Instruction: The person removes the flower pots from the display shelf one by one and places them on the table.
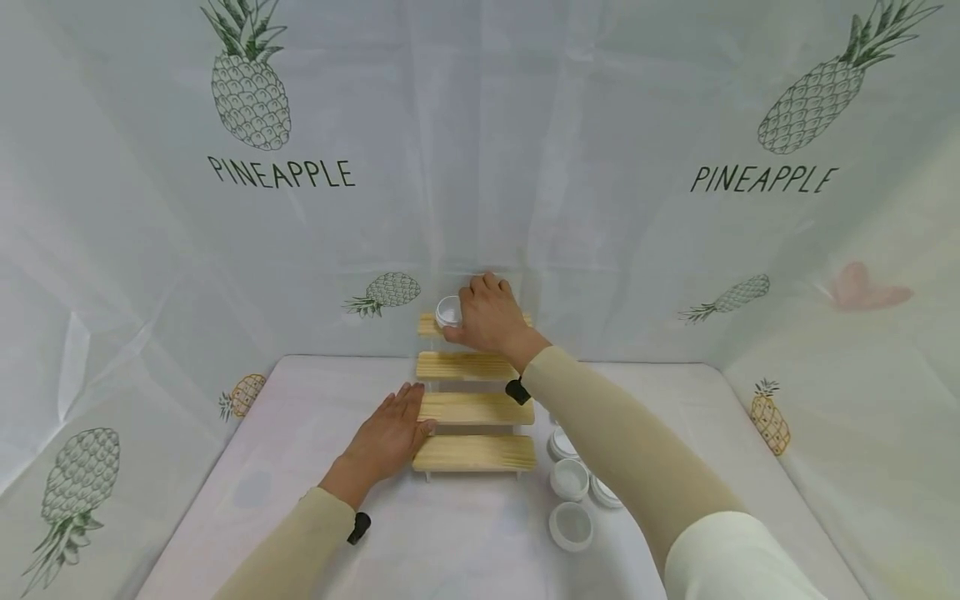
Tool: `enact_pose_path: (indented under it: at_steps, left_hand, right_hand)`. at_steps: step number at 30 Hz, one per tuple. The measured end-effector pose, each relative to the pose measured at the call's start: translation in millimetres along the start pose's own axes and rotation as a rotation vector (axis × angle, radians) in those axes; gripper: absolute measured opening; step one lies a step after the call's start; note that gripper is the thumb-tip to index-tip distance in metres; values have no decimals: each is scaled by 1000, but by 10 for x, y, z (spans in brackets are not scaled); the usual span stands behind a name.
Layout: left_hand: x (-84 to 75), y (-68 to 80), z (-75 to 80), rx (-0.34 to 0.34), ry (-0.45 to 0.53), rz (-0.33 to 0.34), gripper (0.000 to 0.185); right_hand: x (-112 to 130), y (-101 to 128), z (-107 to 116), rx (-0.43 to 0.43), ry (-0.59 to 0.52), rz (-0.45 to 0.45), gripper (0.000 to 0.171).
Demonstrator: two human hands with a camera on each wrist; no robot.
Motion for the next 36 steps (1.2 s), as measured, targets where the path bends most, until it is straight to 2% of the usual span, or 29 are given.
enact_pose_path:
  at_steps: [5,11,17,29,36]
  left_hand:
    - [-1,2,4,10,0,3,77]
    - [-14,14,8,-8,6,-2,76]
    - [-15,3,-21,-37,-2,-9,75]
    - [19,-30,-60,-25,-14,-12,77]
    - [31,-41,-62,-7,-11,-9,77]
  right_hand:
    - [-1,29,-21,-40,-36,2,55]
    - [-16,68,-49,-77,-60,2,55]
    - [-28,112,-48,-96,-39,21,54]
    - [-80,187,-61,-155,-12,39,54]
    - [-107,270,-19,-151,-13,36,56]
Point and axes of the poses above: each hand's wrist, its own y-axis away from the middle knuckle, its own z-axis out of the back of the hand, x = y × z, the point moved 2 cm from there along -y, towards the middle knuckle, and after that the axes turned 15 degrees about z, right-handed, at the moved point
